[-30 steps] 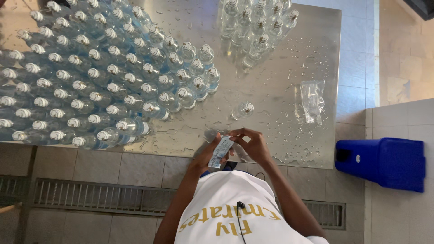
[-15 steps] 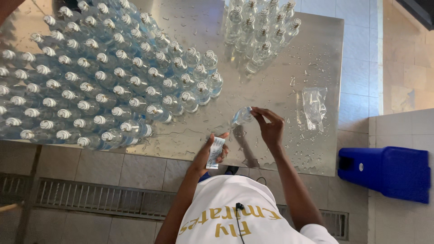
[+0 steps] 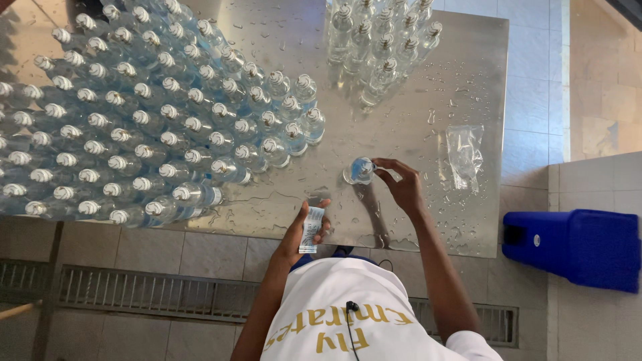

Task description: The person repeatedly picks up small plastic bottles from a metal table, applies a label to each bottle, and places the labeled bottle back on the table. The person holds a stack of labels in one hand while applying them with the other.

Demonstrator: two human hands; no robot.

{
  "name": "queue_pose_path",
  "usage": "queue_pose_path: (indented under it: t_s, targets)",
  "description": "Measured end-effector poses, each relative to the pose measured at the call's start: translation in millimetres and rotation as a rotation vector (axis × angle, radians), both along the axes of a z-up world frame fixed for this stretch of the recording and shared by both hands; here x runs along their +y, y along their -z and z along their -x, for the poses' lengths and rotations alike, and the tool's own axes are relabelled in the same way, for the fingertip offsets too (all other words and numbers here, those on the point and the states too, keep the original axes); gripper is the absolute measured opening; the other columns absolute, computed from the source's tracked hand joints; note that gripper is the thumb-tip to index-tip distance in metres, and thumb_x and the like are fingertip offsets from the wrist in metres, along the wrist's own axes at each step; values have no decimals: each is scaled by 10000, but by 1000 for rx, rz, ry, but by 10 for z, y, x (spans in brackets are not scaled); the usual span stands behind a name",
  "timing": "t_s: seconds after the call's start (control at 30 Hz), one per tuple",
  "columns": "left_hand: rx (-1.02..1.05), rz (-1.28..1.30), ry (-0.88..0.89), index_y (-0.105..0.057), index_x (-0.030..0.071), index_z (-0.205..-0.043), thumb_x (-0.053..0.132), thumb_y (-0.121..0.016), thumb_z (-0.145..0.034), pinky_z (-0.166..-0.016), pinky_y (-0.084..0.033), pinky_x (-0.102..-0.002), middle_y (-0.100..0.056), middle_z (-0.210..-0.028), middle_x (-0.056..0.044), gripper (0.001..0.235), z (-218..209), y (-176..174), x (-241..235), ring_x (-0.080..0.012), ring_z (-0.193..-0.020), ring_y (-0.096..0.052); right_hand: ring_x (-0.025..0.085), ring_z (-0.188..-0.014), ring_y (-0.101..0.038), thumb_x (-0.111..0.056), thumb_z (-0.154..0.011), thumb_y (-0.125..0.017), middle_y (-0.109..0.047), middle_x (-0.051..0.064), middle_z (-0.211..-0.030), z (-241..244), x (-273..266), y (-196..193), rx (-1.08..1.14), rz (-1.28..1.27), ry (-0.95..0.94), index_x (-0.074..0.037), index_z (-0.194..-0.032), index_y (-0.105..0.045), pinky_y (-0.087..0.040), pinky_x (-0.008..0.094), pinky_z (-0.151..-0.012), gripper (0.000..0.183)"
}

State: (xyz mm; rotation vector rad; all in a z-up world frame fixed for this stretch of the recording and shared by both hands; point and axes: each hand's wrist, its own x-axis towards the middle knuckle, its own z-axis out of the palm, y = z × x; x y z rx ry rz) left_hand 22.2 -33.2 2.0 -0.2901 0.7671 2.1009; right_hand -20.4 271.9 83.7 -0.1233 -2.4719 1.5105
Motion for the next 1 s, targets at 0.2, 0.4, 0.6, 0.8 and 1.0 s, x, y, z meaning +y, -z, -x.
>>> queue_pose_path:
  t_s: [0.2,0.4,0.6,0.8,1.0]
  targets:
    - [9,-2,12,-553,165,-1624,738,-498,-1056,-507,-500,-228,-784,-950,-140,809,15,52,-22,-127,-584,-683,366,-1195,-735,-125,-874,-915,-779,129,-1289,-41,11,-58,78,-27,-146,-113,-1455,-699,-585,516,-1051,620]
    - [-1,14,-16,-573,179,-1610,732,-512,-1053,-511,-498,-223,-796,-955,-131,788,-27,47,-88,-121,-582,-673,476,-1189,-703,-213,-888,-909,-674,210,-1328,-51,-57,18,114,-115,-155,-57,-1375,-707,-578,605,-1025,550]
    - [-28,17,-42,-561,151,-1617,721,-529,-1052,-516,-496,-230,-797,-957,-145,803,-49,-48,-104,-133,-590,-672,418,-1223,-723,-193,-862,-949,-715,185,-1327,-73,8,336,48,-17,-124,-78,-1421,-701,-587,529,-1068,622]
    - [-23,25,-66,-540,125,-1624,733,-520,-1054,-512,-491,-231,-794,-944,-151,833,-60,-43,-123,-132,-581,-669,459,-1231,-704,-143,-906,-908,-704,213,-1360,-168,4,516,-52,-5,-71,-55,-1438,-657,-574,601,-1082,595]
    - [-34,51,-62,-578,136,-1598,740,-530,-1046,-511,-488,-237,-795,-957,-144,820,-74,-54,-163,-137,-591,-674,446,-1467,-553,-225,-791,-976,-588,213,-1580,-48,-78,228,-29,-1,-120,-76,-1673,-416,-467,535,-1255,1056]
